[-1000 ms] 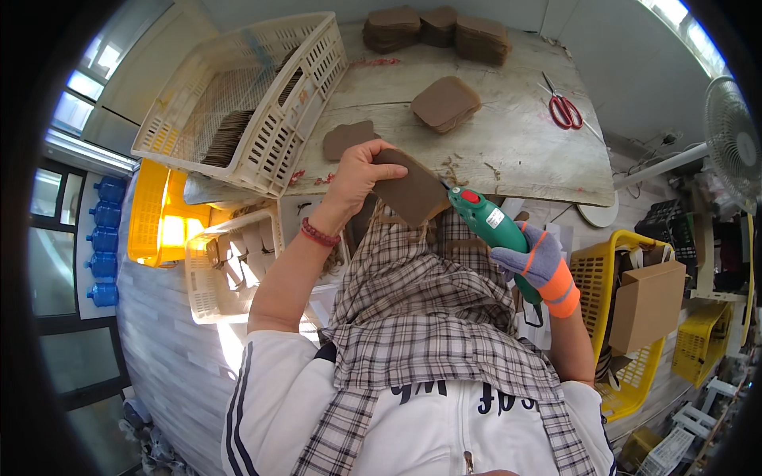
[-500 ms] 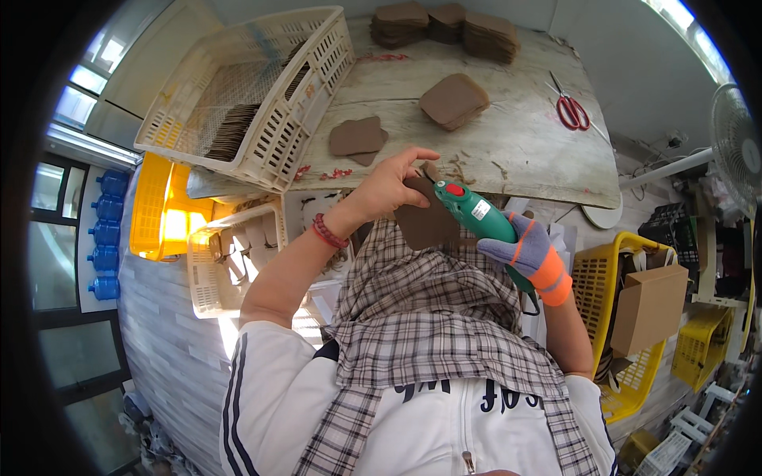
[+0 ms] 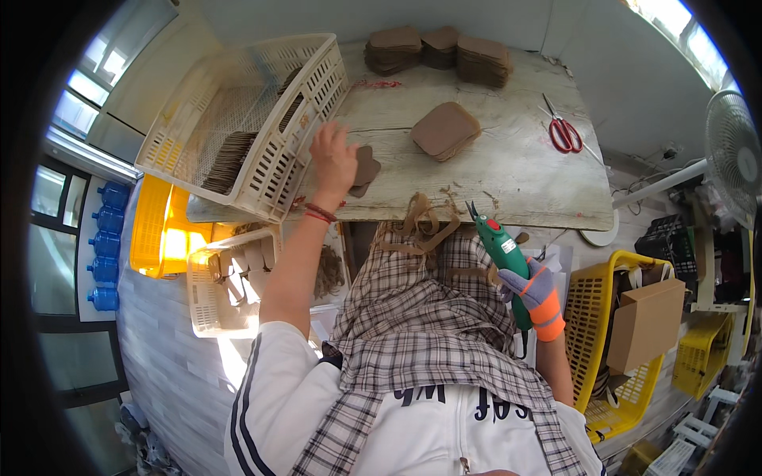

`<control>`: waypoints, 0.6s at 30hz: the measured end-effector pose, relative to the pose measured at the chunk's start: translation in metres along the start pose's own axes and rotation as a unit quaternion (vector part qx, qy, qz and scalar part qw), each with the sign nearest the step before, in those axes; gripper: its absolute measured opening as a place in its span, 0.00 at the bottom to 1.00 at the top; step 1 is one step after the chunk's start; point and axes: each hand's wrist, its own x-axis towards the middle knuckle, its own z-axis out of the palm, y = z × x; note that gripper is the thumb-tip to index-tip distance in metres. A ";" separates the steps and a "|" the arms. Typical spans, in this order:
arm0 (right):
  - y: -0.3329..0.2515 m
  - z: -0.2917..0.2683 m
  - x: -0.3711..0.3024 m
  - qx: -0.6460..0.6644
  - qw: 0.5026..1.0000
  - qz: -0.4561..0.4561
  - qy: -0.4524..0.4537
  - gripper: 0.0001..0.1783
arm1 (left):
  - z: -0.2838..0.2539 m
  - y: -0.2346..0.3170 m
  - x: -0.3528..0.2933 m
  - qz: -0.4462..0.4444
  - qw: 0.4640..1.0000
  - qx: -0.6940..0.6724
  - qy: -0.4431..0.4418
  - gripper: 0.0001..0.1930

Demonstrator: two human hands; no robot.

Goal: The person uses a rotary tool to trim the edges of rectangular cardboard pieces. They handle each piece one at a time, rotate it to smooth all sides, and place the finished pieces into a white plastic basket.

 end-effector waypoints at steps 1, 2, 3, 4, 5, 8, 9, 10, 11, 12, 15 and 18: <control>0.001 0.001 0.001 -0.003 1.000 0.001 0.001 0.21 | 0.008 0.020 0.004 0.025 0.999 -0.026 0.007 0.20; 0.004 0.000 0.002 -0.006 1.000 0.003 0.002 0.20 | 0.019 0.041 0.010 0.050 0.997 -0.052 0.013 0.22; 0.010 -0.002 0.006 -0.029 1.000 -0.002 0.009 0.20 | 0.031 0.061 0.016 0.066 0.996 -0.062 0.009 0.22; 0.009 -0.001 0.006 -0.029 1.000 -0.004 0.009 0.20 | 0.041 0.075 0.020 0.081 0.994 -0.071 0.005 0.23; 0.008 0.001 0.006 -0.029 1.000 -0.006 0.009 0.20 | 0.052 0.083 0.022 0.060 0.996 -0.070 -0.023 0.25; 0.013 0.000 0.007 -0.013 1.000 -0.006 0.009 0.20 | 0.073 0.094 0.026 0.008 0.994 -0.090 -0.064 0.28; 0.016 -0.001 0.007 -0.009 1.000 -0.005 0.011 0.20 | 0.074 0.097 0.024 -0.004 0.992 -0.112 -0.053 0.28; 0.018 -0.001 0.007 -0.005 1.000 -0.005 0.013 0.20 | 0.075 0.099 0.023 -0.017 0.990 -0.133 -0.042 0.29; 0.018 -0.001 0.007 -0.006 1.000 -0.006 0.015 0.20 | 0.076 0.101 0.024 -0.012 0.989 -0.145 -0.021 0.28; 0.015 0.000 0.007 -0.008 1.000 -0.007 0.016 0.20 | 0.072 0.104 0.025 -0.009 0.987 -0.157 0.001 0.26; 0.013 0.001 0.008 -0.008 1.000 -0.016 0.020 0.20 | 0.056 0.112 0.033 -0.038 0.982 -0.182 -0.012 0.23; 0.006 0.003 0.008 0.024 1.000 -0.017 0.007 0.20 | 0.050 0.108 0.040 -0.086 0.955 -0.267 -0.095 0.20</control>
